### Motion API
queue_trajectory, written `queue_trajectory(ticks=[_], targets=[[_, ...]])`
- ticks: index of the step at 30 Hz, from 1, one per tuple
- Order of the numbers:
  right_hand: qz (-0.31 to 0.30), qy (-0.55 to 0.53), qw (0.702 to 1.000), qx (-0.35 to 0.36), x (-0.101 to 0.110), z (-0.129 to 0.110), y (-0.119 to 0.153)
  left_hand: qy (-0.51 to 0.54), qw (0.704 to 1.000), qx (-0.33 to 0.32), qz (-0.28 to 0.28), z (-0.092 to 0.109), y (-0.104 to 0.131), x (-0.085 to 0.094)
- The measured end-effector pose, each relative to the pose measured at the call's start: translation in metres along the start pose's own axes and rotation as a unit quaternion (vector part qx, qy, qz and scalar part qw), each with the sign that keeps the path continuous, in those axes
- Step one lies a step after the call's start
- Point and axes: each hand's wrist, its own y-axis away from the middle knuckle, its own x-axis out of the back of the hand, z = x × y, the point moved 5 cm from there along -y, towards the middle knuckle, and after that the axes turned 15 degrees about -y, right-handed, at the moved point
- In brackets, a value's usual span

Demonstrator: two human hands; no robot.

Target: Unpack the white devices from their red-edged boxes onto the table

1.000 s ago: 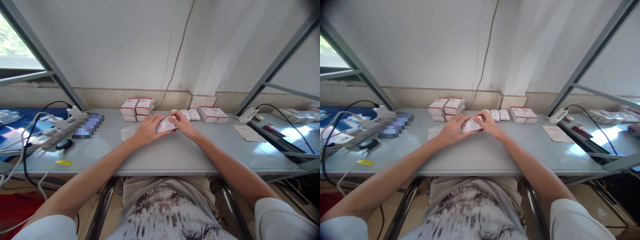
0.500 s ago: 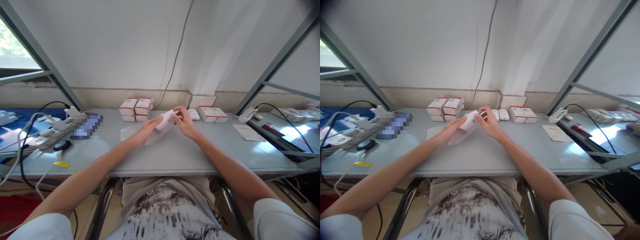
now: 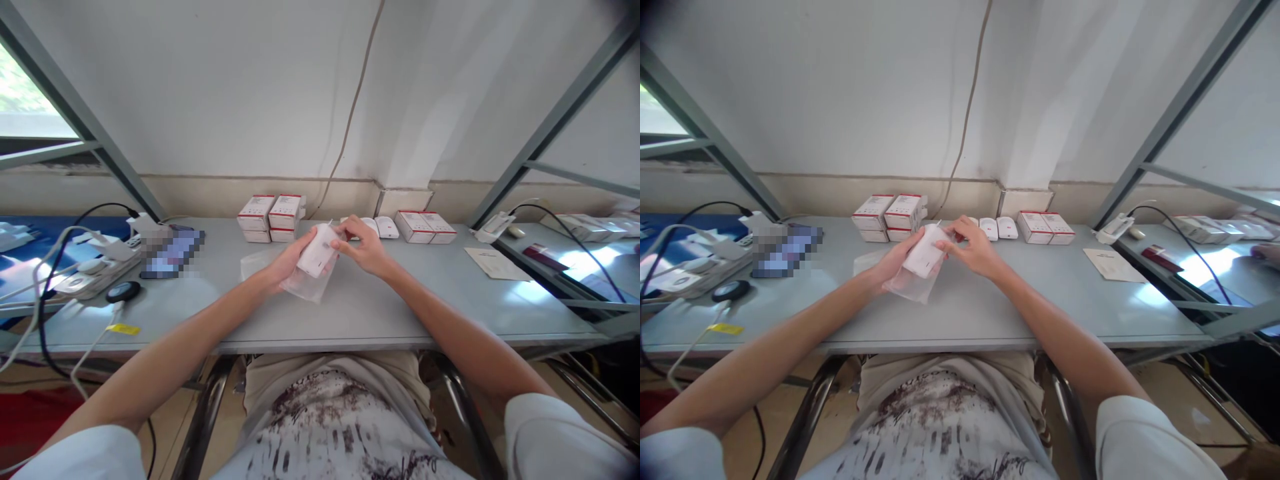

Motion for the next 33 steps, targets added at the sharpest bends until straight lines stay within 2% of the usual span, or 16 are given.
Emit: queue_trajectory(ticks=[8, 16, 28, 33], targets=[[-0.020, 0.006, 0.999, 0.025, -0.007, -0.006, 0.000, 0.005, 1.000, 0.029, 0.004, -0.001, -0.001, -0.003], [-0.036, 0.010, 0.999, 0.028, -0.011, -0.002, 0.001, -0.013, 0.998, 0.055, -0.003, -0.008, -0.004, 0.002], [0.112, 0.034, 0.993, -0.004, 0.012, 0.015, -0.001, -0.065, 0.993, 0.084, -0.052, -0.011, 0.001, 0.000], [0.142, -0.020, 0.989, -0.039, 0.014, 0.018, 0.001, -0.087, 0.991, 0.086, -0.063, -0.008, 0.004, -0.001]])
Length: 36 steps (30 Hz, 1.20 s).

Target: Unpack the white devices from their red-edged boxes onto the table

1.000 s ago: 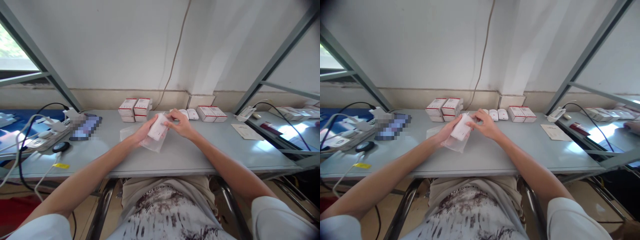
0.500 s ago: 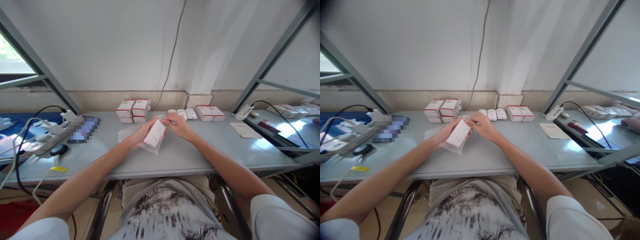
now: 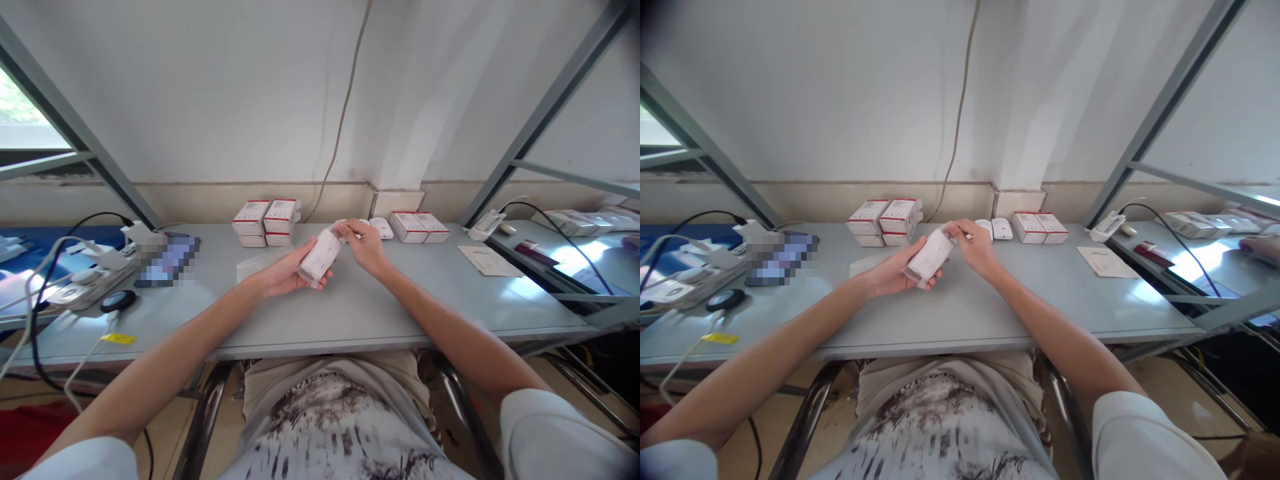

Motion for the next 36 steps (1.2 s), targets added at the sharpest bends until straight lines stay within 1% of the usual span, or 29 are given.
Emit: queue_trajectory(ticks=[4, 7, 9, 15, 22, 26, 29, 33, 36], targets=[[-0.022, -0.045, 0.999, -0.018, -0.003, 0.002, 0.000, -0.002, 1.000, -0.003, 0.022, -0.002, -0.001, 0.005], [-0.046, -0.056, 0.997, -0.030, -0.005, 0.002, -0.001, -0.005, 1.000, -0.001, 0.028, -0.004, -0.003, 0.006], [-0.050, -0.059, 0.997, -0.032, -0.005, 0.000, -0.001, -0.012, 0.999, 0.000, 0.032, -0.004, -0.003, 0.006], [0.019, -0.034, 0.999, -0.012, -0.002, -0.007, 0.000, -0.024, 0.998, -0.011, 0.049, 0.003, 0.001, 0.008], [0.047, -0.013, 0.999, -0.011, 0.009, -0.007, -0.002, -0.020, 0.999, -0.029, 0.034, 0.005, 0.001, 0.010], [0.057, -0.002, 0.998, -0.005, 0.013, -0.006, -0.004, -0.029, 0.996, -0.060, 0.051, 0.008, 0.002, 0.012], [0.075, 0.008, 0.997, 0.000, 0.017, -0.007, -0.005, -0.029, 0.994, -0.083, 0.060, 0.010, 0.003, 0.012], [0.093, 0.016, 0.996, 0.007, 0.022, -0.005, -0.006, -0.037, 0.992, -0.092, 0.073, 0.010, 0.003, 0.011], [0.098, 0.023, 0.995, 0.009, 0.023, -0.002, -0.007, -0.060, 0.989, -0.101, 0.093, 0.010, 0.001, 0.012]])
